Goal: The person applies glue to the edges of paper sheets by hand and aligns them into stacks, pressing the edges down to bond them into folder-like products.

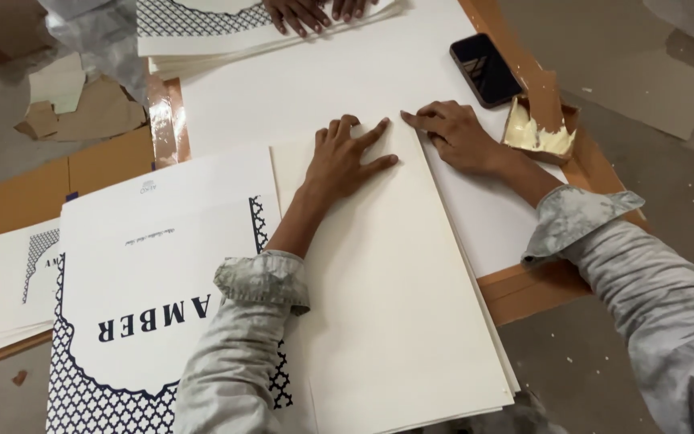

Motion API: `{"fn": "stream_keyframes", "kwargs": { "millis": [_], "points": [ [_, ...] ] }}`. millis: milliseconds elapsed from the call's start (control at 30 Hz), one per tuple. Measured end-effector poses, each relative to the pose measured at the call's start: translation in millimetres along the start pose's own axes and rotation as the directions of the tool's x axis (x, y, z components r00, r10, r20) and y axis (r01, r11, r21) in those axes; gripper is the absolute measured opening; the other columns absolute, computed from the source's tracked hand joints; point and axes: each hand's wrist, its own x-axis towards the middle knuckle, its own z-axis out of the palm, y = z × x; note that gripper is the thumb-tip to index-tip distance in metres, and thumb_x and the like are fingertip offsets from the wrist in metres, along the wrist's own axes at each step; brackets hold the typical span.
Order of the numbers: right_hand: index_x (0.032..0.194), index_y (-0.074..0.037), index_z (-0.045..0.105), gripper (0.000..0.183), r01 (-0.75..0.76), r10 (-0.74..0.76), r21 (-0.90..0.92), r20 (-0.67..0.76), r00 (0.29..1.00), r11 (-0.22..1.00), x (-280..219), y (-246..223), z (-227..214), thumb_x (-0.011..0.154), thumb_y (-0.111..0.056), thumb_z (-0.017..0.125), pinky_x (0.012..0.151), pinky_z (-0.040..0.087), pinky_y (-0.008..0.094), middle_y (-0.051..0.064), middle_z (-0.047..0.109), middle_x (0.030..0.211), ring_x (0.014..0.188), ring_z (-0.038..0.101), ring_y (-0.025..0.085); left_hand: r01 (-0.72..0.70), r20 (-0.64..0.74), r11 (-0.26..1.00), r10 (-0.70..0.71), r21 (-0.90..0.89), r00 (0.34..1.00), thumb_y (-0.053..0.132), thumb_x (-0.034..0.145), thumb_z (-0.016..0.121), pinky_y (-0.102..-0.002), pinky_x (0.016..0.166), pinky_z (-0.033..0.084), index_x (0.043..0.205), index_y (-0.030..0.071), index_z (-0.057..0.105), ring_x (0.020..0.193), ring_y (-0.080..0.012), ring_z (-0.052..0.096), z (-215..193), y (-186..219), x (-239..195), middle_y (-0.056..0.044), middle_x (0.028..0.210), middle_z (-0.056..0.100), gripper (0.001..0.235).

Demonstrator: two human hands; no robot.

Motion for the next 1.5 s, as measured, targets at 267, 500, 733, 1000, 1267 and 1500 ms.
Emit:
{"fn": "stream_keyframes", "kwargs": {
  "millis": [267,500,733,1000,1267,1500],
  "points": [
    [0.154,-0.023,0.047,0.059,0.117,-0.117,0.014,0.107,0.987,0.993,-70,-34,-18,0.097,-0.01,0.051,0.119,0.025,0.056,0.01,0.047,0.157,0.141,0.042,0.027,0.0,0.002,1.0,0.0,-0.003,1.0,0.07,0.091,0.06,-0.05,0.105,0.036,0.15,0.029,0.056,0.123,-0.0336,0.048,1,1,-1,-0.017,0.135,0.053,0.072],
    [0.145,-0.038,0.055,0.048,0.218,-0.222,0.048,0.087,0.971,0.975,-190,-96,-27,0.099,-0.024,0.054,0.123,0.021,0.054,0.015,0.042,0.159,0.144,0.042,0.029,-0.013,0.0,1.0,0.013,-0.009,1.0,0.068,0.093,0.061,-0.05,0.105,0.035,0.15,0.027,0.056,0.125,-0.0346,0.048,-3,1,-2,-0.018,0.138,0.052,0.07],
    [0.149,-0.039,0.051,0.072,0.161,-0.182,0.12,0.189,0.965,0.98,-262,-128,-29,0.086,-0.003,0.055,0.121,0.019,0.048,0.019,0.036,0.161,0.148,0.032,0.038,-0.019,-0.024,1.0,0.019,0.006,1.0,0.067,0.092,0.061,-0.05,0.106,0.034,0.15,0.027,0.056,0.125,-0.0349,0.047,-2,2,-2,-0.019,0.138,0.052,0.07],
    [0.15,-0.044,0.048,0.073,0.156,-0.18,0.149,0.163,0.97,0.977,-317,-142,-17,0.089,-0.005,0.056,0.125,0.015,0.059,0.013,0.034,0.164,0.151,0.035,0.031,-0.004,-0.011,1.0,0.004,-0.022,1.0,0.068,0.092,0.062,-0.051,0.105,0.034,0.149,0.027,0.057,0.125,-0.0355,0.047,1,0,0,-0.02,0.139,0.052,0.07],
    [0.148,-0.042,0.049,0.076,0.161,-0.199,0.219,0.166,0.966,0.963,-332,-150,-15,0.084,-0.004,0.059,0.123,0.016,0.062,0.017,0.033,0.163,0.149,0.034,0.035,-0.038,-0.01,0.999,0.038,-0.027,0.999,0.065,0.095,0.063,-0.053,0.107,0.035,0.15,0.024,0.058,0.127,-0.0359,0.047,-2,2,-4,-0.022,0.138,0.053,0.069],
    [0.144,-0.043,0.053,0.09,0.116,-0.187,0.324,0.197,0.963,0.939,-346,-153,-20,0.069,0.007,0.06,0.121,0.021,0.062,0.016,0.03,0.164,0.15,0.03,0.037,-0.106,-0.052,0.994,0.104,-0.019,0.993,0.061,0.097,0.069,-0.055,0.102,0.034,0.15,0.019,0.059,0.125,-0.0379,0.046,8,-8,-1,-0.025,0.135,0.053,0.068]
  ]
}}
